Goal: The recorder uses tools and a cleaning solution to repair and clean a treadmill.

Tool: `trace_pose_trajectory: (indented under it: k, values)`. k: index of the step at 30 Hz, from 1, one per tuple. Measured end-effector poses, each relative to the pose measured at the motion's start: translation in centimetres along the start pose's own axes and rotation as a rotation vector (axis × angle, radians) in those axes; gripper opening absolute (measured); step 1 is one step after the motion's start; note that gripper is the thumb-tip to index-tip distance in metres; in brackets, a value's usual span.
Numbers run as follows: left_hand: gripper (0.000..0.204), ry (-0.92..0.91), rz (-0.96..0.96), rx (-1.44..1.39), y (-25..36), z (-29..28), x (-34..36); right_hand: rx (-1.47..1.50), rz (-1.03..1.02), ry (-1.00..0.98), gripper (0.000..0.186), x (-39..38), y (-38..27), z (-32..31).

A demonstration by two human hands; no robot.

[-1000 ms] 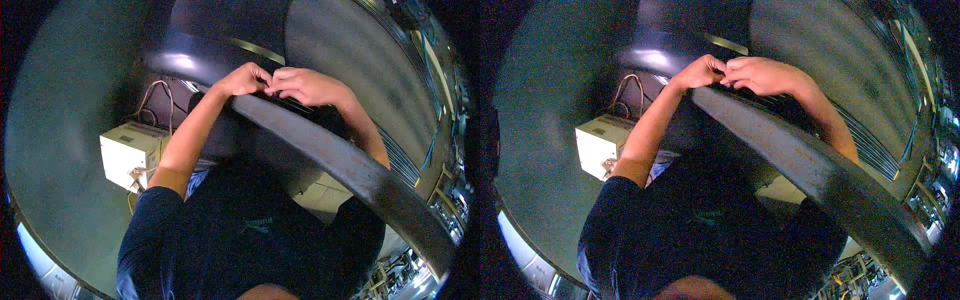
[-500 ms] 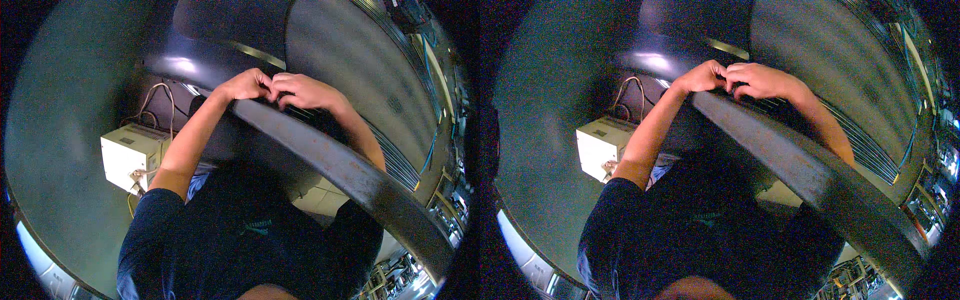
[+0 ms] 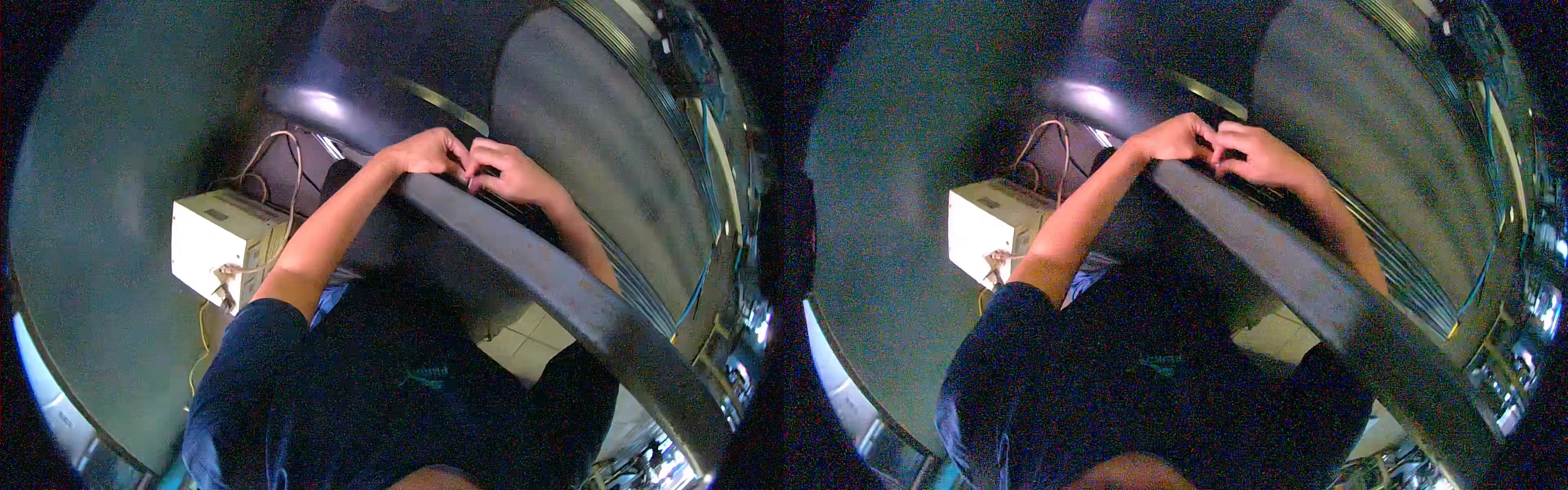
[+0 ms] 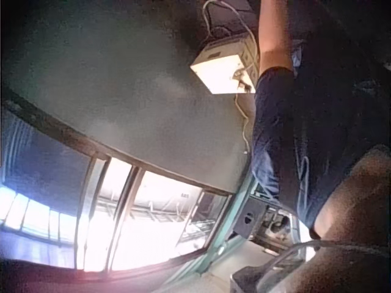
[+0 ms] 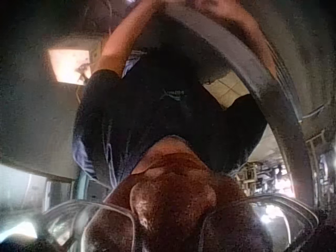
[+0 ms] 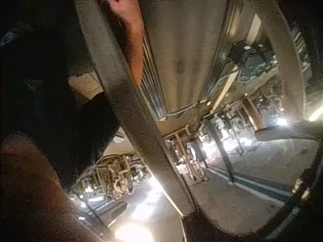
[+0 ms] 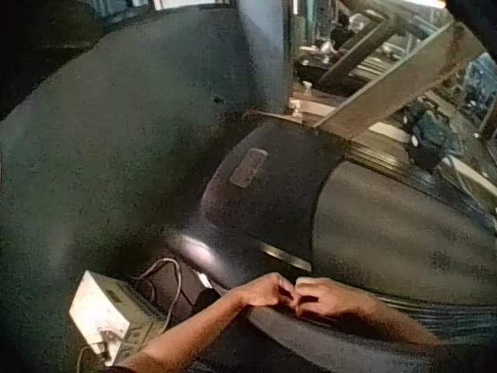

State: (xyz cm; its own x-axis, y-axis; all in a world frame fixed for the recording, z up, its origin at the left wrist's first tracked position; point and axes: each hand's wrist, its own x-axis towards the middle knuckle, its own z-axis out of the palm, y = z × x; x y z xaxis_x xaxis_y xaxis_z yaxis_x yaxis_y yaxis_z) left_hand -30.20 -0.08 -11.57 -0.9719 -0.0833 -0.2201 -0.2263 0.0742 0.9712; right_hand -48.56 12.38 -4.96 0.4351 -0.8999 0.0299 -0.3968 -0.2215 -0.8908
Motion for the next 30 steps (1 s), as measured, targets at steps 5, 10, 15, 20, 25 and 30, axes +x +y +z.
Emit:
trace_pose_trajectory:
  k: [5,10,15,20,25,30]
  values:
    - [0.025,0.395,0.114,0.007,-0.9,0.1,-2.3,0.049,0.032,-0.044,0.009,-0.1,0.4,0.3]
    - [0.016,1.711,-0.015,0.254,-5.0,-0.5,-8.2,0.151,0.075,-0.089,0.013,0.7,0.4,-0.9]
    - [0.029,1.560,-0.537,0.254,-17.6,-3.6,-17.5,0.458,0.106,-0.120,0.014,2.2,0.7,-2.6]
    - [0.042,1.188,-0.769,0.329,-28.5,-6.5,-17.9,0.118,0.190,0.640,0.004,-5.2,2.4,-6.8]
    - [0.053,1.080,-0.961,0.045,-37.4,-7.1,-11.9,0.083,0.414,1.516,0.021,-15.9,-1.9,-2.9]
    - [0.047,1.129,-0.911,0.529,-48.2,-14.8,-22.7,0.850,0.406,1.689,0.018,-24.9,-4.7,5.1]
